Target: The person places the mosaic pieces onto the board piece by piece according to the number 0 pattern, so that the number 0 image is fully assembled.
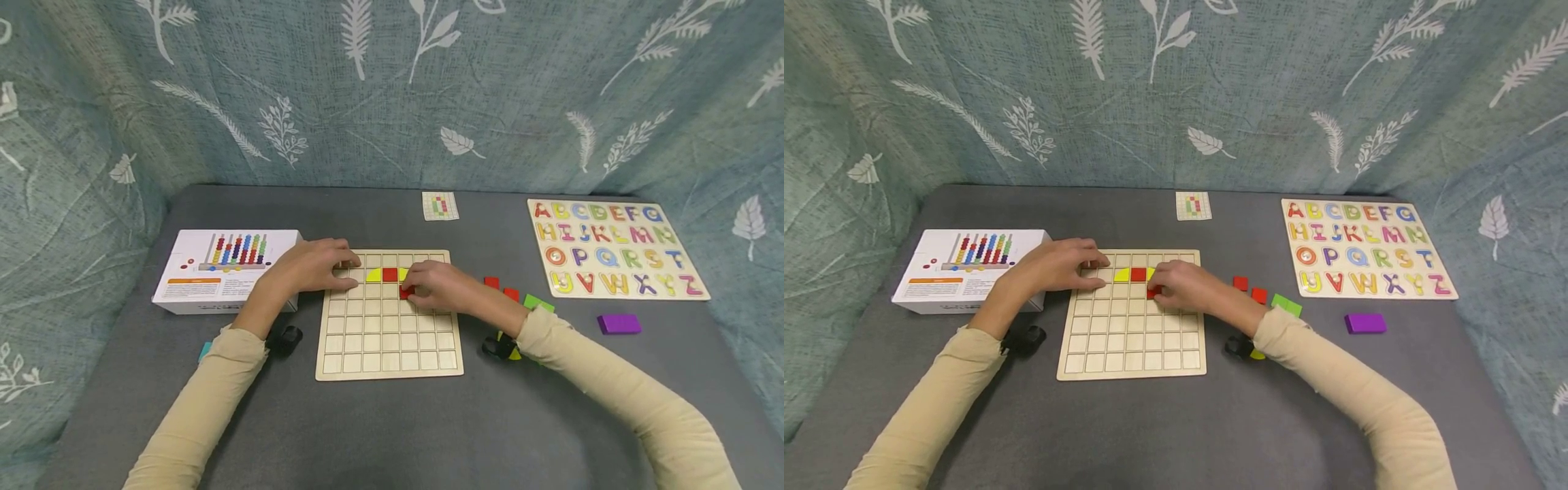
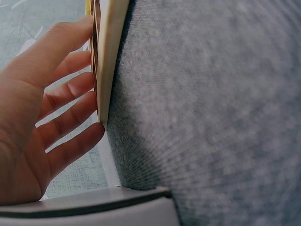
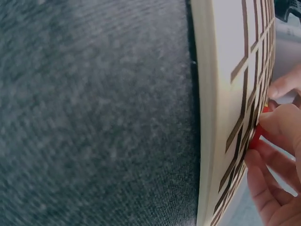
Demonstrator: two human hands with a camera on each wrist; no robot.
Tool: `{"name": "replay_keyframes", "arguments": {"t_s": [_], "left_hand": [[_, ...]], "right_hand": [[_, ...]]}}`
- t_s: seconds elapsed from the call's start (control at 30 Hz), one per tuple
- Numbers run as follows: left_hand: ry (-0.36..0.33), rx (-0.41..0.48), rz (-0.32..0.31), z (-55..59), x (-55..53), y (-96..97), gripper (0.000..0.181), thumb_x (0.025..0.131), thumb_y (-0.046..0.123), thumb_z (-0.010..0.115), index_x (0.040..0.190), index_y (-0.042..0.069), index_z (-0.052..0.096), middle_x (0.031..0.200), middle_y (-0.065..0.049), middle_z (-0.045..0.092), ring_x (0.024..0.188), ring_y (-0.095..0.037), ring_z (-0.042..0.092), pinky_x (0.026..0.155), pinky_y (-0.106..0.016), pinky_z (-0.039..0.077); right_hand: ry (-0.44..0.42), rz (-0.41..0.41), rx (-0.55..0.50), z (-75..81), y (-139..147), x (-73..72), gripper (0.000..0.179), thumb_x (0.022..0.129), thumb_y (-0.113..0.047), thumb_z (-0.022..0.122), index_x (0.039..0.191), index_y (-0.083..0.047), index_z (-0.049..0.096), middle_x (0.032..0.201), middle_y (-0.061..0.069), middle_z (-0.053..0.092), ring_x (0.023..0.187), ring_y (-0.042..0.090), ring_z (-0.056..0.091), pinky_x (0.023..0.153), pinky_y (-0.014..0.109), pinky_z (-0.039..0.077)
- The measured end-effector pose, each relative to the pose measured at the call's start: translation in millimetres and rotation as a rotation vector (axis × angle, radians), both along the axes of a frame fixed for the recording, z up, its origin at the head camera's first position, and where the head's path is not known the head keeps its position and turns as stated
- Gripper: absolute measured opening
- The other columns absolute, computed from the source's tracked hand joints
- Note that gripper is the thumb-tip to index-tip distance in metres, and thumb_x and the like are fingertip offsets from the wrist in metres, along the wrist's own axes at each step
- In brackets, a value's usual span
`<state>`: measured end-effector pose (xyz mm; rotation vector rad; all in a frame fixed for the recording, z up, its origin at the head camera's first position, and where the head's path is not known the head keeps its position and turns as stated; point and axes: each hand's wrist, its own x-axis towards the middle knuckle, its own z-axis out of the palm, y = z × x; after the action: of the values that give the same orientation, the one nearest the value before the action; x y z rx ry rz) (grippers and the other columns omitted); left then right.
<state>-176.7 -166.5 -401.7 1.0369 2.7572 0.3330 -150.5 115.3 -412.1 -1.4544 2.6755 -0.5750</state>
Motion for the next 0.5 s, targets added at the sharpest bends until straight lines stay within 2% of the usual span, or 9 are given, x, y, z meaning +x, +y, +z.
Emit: {"name": "replay_keyframes", "arguments": {"t_s": [0.17,0.33,0.5], "left_hand": [[-0.005,0.002,0.001,-1.1,0.7,0.1,0.034,0.087,0.042,0.069,0.115,0.022,0.070,0.098,0.003,0.060,0.084,-0.011,0.054,0.070,-0.031,0.046],[-0.003,0.002,0.003,-1.7,0.8,-0.3,0.034,0.087,0.043,0.069,0.115,0.022,0.070,0.098,0.004,0.060,0.085,-0.010,0.055,0.071,-0.030,0.047],[0.004,0.011,0.003,-1.3,0.3,-0.4,0.035,0.087,0.043,0.069,0.114,0.022,0.071,0.097,0.004,0.060,0.084,-0.010,0.055,0.070,-0.030,0.046]], "right_hand": [[0.051,0.008,-0.010,-2.6,-1,3.0,0.012,0.084,-0.008,0.071,0.095,-0.005,0.074,0.095,0.005,0.071,0.090,0.018,0.067,0.083,0.029,0.054],[0.142,0.016,-0.053,-7.3,-1,4.5,0.004,0.083,-0.005,0.071,0.087,-0.006,0.073,0.090,0.005,0.069,0.084,0.016,0.066,0.075,0.025,0.055],[0.213,0.024,-0.028,-10.4,-4,3.8,0.005,0.084,-0.009,0.073,0.089,-0.008,0.073,0.089,0.003,0.066,0.080,0.014,0.063,0.071,0.022,0.053]]}}
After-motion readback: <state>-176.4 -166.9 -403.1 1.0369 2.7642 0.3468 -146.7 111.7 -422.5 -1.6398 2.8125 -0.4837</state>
